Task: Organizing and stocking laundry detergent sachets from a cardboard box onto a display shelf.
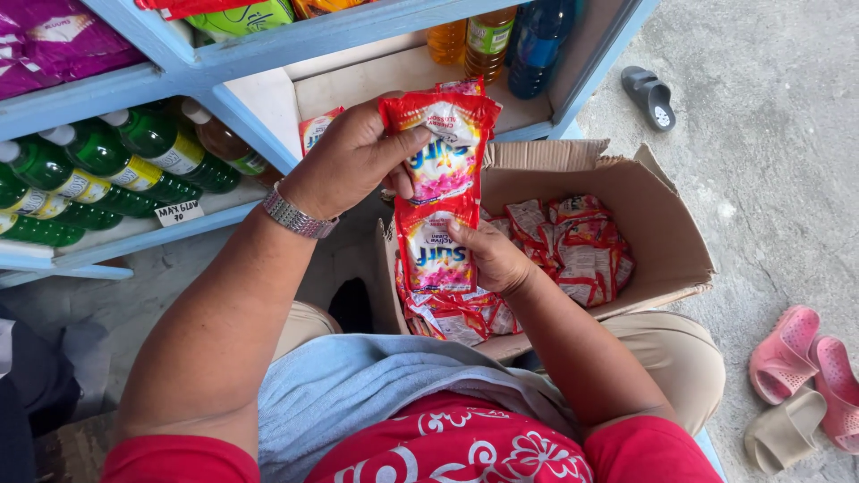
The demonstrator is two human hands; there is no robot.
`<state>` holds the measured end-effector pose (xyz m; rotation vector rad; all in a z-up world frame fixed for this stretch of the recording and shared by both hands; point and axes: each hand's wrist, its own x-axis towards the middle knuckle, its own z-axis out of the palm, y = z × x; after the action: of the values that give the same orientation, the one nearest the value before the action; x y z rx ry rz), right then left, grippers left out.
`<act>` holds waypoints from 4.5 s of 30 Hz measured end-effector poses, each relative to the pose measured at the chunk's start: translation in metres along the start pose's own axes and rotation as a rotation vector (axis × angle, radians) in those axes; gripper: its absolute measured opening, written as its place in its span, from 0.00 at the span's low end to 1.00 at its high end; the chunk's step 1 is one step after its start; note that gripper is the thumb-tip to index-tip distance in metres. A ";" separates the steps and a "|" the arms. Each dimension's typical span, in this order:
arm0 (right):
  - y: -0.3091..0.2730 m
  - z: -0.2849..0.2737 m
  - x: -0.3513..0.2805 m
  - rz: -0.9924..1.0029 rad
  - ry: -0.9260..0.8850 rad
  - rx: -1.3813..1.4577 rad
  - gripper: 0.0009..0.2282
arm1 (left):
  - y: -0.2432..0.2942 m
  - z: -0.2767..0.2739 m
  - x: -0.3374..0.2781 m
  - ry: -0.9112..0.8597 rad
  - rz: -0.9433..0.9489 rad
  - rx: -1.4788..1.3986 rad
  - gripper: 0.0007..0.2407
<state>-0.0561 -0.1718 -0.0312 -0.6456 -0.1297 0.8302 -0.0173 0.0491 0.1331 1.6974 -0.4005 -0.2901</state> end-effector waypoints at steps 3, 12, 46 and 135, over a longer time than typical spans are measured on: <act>-0.005 0.005 -0.002 -0.010 0.019 -0.082 0.25 | 0.000 0.000 0.002 0.004 -0.010 0.019 0.11; -0.010 0.004 0.001 -0.347 0.201 -0.545 0.14 | -0.019 -0.012 0.009 0.073 -0.105 -0.057 0.11; -0.075 0.084 -0.060 -0.628 0.260 -1.154 0.09 | -0.084 0.007 0.028 0.043 0.241 0.471 0.09; -0.025 -0.040 -0.007 -0.068 0.526 0.303 0.15 | -0.157 0.035 0.054 -0.017 0.007 0.377 0.28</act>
<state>-0.0302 -0.2087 -0.0481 -0.5498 0.4413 0.5764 0.0328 0.0160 -0.0259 2.0620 -0.4966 -0.2333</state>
